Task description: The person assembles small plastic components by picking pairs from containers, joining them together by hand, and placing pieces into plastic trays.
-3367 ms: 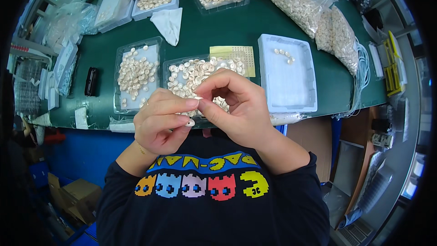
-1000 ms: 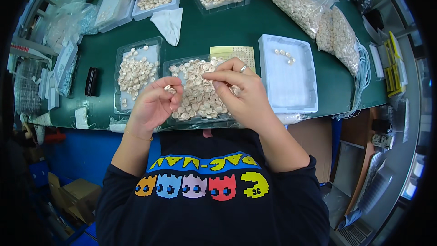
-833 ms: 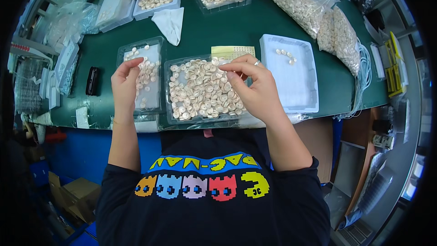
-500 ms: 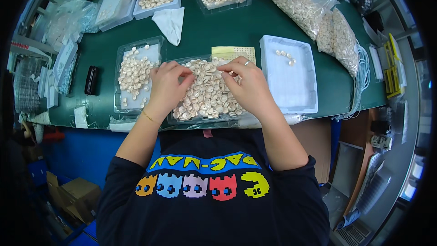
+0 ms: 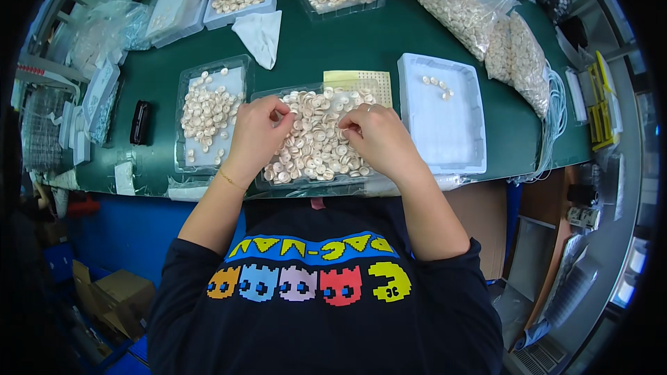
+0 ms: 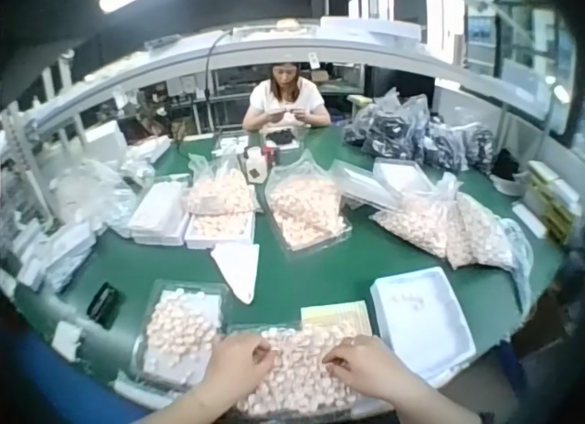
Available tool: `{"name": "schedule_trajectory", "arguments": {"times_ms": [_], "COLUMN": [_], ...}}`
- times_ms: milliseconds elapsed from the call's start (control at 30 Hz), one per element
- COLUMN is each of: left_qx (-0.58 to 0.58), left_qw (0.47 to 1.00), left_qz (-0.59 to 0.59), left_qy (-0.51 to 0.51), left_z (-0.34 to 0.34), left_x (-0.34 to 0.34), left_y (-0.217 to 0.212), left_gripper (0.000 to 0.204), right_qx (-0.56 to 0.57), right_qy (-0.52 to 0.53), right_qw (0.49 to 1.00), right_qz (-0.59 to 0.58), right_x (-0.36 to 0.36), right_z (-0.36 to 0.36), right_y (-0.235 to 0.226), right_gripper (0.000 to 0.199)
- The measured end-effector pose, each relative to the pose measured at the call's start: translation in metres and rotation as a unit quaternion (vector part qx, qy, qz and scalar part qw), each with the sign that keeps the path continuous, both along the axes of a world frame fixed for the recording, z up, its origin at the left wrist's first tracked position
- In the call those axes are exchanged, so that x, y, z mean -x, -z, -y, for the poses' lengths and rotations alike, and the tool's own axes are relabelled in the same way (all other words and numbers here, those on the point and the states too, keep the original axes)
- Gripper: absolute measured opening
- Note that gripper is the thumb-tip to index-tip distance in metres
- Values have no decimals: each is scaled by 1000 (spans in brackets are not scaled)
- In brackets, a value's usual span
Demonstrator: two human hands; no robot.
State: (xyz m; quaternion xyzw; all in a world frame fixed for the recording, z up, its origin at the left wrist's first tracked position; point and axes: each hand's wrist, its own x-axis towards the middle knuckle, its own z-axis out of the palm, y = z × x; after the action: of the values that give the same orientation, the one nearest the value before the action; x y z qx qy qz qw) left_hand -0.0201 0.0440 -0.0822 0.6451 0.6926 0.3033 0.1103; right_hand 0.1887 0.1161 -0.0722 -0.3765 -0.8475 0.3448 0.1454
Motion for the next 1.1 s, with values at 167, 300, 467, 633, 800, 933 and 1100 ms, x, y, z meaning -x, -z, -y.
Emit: {"name": "schedule_trajectory", "arguments": {"times_ms": [167,300,467,633,800,933,1100], "left_qx": [44,52,18,-2,-15,-43,-64], "left_qw": [956,916,863,867,837,817,811], "left_qz": [290,398,499,489,531,551,555], "left_qy": [-16,26,77,96,128,161,174], "left_z": [11,24,38,47,50,48,49], "left_x": [-8,-13,-21,-22,-24,-27,-28], "left_y": [-25,-45,-68,-78,-80,-80,-78], "left_gripper": [9,10,14,14,15,15,13], "right_qx": [26,99,116,144,132,139,124], "right_qy": [35,15,-12,-40,-45,-46,-46], "right_qw": [997,974,938,918,901,895,891], "right_qz": [-63,-204,-326,-368,-411,-422,-434], "right_x": [8,11,16,15,17,18,17], "right_z": [4,12,28,43,48,48,49], "right_y": [-14,-35,-47,-65,-68,-68,-69], "right_gripper": [15,15,14,17,15,15,15]}}
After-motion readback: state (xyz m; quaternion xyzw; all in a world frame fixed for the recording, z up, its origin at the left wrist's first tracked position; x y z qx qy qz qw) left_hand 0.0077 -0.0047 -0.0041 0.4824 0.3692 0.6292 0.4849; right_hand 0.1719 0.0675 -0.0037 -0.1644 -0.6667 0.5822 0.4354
